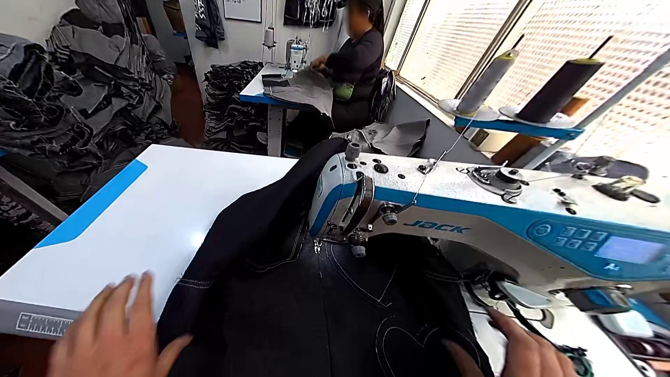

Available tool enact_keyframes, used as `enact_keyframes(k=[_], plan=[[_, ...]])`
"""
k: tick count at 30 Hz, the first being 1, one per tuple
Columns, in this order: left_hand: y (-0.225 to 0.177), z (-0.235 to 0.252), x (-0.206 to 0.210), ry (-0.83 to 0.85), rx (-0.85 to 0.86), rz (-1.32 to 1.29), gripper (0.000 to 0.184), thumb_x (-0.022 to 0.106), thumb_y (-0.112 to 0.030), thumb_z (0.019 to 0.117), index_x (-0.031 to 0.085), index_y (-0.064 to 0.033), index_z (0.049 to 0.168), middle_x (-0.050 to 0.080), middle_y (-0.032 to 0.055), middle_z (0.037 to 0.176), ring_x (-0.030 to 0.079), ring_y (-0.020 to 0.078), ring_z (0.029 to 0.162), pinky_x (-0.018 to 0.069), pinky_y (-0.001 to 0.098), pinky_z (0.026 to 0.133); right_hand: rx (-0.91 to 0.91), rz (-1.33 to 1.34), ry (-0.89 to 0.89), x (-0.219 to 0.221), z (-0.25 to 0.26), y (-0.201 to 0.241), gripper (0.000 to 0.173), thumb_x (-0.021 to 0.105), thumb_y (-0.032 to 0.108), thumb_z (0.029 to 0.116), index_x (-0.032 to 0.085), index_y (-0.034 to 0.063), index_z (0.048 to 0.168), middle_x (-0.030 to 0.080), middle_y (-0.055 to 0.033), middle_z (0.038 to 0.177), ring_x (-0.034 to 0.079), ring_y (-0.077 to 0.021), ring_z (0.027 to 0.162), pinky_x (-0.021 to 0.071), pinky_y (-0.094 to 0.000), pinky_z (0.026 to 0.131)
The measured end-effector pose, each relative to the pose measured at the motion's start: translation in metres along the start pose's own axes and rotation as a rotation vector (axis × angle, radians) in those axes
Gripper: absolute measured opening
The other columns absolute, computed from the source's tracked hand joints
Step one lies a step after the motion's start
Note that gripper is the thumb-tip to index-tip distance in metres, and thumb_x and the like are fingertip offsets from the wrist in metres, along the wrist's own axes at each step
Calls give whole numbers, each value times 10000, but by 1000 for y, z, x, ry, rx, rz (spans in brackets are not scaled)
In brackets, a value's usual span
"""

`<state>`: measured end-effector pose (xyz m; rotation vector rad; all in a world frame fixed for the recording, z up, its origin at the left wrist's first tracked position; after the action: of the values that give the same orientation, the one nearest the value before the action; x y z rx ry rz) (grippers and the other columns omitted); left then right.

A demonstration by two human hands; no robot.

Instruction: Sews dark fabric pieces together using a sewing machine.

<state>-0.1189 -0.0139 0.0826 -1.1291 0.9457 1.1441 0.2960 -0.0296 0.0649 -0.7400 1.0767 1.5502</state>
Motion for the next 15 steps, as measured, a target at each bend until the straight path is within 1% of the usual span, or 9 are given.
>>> enact_keyframes(k=[2, 3, 4, 5, 7, 9, 13, 14, 15], plan=[[-69, 26, 15, -170, 211, -81, 516, 642, -267, 985, 589, 74, 1369, 613, 293, 1362, 557, 511, 1300, 468, 647, 1037, -200, 109, -16, 16, 27, 54, 368, 588, 208, 1012, 662, -53, 1260, 631, -286, 1332, 594, -472, 1265, 475, -610, 1041], [-103, 41, 40, -151, 311, -189, 414, 570, -259, 1033, 637, 7, 1344, 656, 200, 1348, 582, 409, 1316, 484, 578, 1067, -270, 182, -4, 43, 40, 74, 354, 538, 235, 1030, 694, 8, 1251, 633, -221, 1373, 582, -417, 1312, 480, -587, 1060], [-130, 55, 73, -33, 382, -310, 414, 494, -274, 1074, 612, -31, 1388, 623, 147, 1416, 525, 341, 1393, 434, 533, 1139, -312, 252, 44, 76, 50, 86, 389, 504, 274, 1046, 683, 33, 1293, 604, -185, 1432, 537, -389, 1373, 452, -588, 1100], [-148, 66, 106, 125, 413, -381, 480, 422, -328, 1102, 531, -48, 1476, 528, 125, 1528, 408, 295, 1489, 329, 507, 1220, -328, 277, 124, 109, 55, 91, 454, 472, 321, 1065, 630, 30, 1376, 539, -173, 1512, 459, -382, 1444, 379, -608, 1159], [-152, 74, 156, 338, 408, -279, 682, 260, -518, 1101, 304, -72, 1615, 255, 80, 1699, 153, 222, 1591, 107, 484, 1291, -310, 164, 261, 156, 57, 81, 597, 311, 457, 1100, 486, 91, 1538, 398, -95, 1638, 314, -330, 1540, 224, -632, 1228], [-141, 70, 167, 316, 379, -167, 802, 187, -642, 1058, 277, -84, 1628, 209, 51, 1715, 137, 198, 1593, 77, 517, 1284, -304, 55, 256, 166, 55, 70, 633, 205, 512, 1098, 450, 174, 1574, 381, -22, 1652, 315, -280, 1545, 208, -649, 1227], [-134, 65, 165, 319, 370, -138, 784, 154, -628, 1064, 241, -104, 1641, 178, 45, 1724, 100, 191, 1598, 40, 542, 1281, -311, 24, 236, 163, 53, 67, 640, 179, 508, 1096, 438, 180, 1581, 367, -4, 1660, 305, -262, 1550, 211, -635, 1229], [-135, 65, 165, 318, 383, -150, 748, 151, -617, 1068, 244, -152, 1647, 174, 47, 1724, 94, 202, 1599, 35, 552, 1278, -314, 24, 234, 163, 53, 67, 640, 176, 507, 1097, 438, 181, 1581, 365, -1, 1661, 303, -261, 1551, 211, -631, 1230], [-135, 64, 164, 303, 402, -167, 682, 155, -602, 1074, 277, -245, 1642, 190, 54, 1720, 104, 225, 1599, 43, 573, 1270, -316, 28, 238, 162, 53, 67, 639, 174, 504, 1097, 438, 181, 1581, 365, -2, 1661, 301, -261, 1551, 208, -630, 1230]])
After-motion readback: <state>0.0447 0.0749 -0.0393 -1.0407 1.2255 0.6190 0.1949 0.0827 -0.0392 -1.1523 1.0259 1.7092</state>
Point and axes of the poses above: each hand's wrist, its own z-axis towards the middle knuckle, its own x-axis out of the palm, y = z × x, the point moved 9 cm from there along z, towards the middle knuckle
